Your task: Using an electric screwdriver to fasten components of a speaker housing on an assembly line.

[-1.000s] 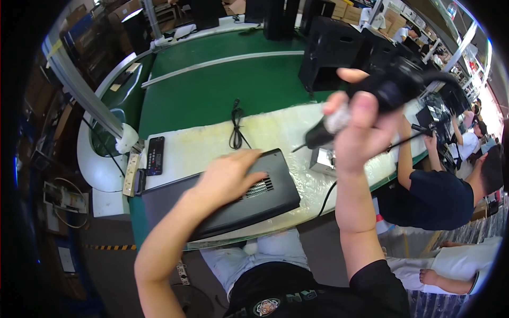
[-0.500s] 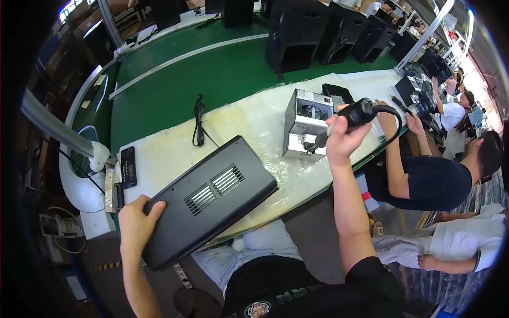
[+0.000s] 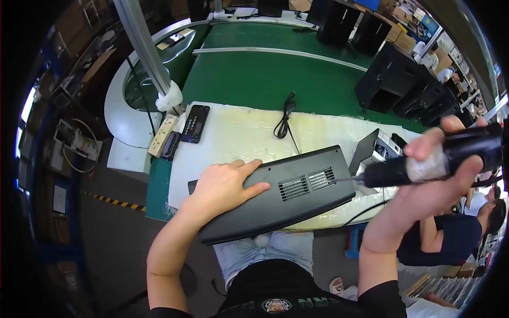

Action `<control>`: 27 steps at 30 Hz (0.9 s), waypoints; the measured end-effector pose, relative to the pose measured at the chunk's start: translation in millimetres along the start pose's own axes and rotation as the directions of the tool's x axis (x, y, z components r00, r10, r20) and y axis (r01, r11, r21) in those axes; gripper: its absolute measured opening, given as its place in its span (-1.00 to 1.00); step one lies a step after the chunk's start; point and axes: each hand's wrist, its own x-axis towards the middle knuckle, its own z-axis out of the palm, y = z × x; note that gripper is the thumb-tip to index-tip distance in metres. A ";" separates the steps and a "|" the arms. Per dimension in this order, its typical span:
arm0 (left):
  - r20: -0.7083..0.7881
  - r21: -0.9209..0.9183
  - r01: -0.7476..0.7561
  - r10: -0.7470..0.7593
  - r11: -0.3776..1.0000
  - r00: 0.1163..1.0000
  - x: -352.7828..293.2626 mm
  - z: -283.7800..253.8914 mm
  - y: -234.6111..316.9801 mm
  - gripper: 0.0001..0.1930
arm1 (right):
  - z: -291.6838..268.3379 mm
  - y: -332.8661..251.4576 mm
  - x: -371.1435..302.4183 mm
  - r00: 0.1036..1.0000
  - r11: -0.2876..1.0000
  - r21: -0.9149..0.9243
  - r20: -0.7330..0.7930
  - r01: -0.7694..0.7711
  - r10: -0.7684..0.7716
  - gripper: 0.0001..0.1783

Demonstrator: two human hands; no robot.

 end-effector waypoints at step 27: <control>-0.042 0.000 -0.063 0.063 0.998 0.997 2.5 6.4 -10.0 -0.49 | 104.7 71.1 -53.6 0.937 0.988 0.133 0.348 -0.081 0.030 -0.22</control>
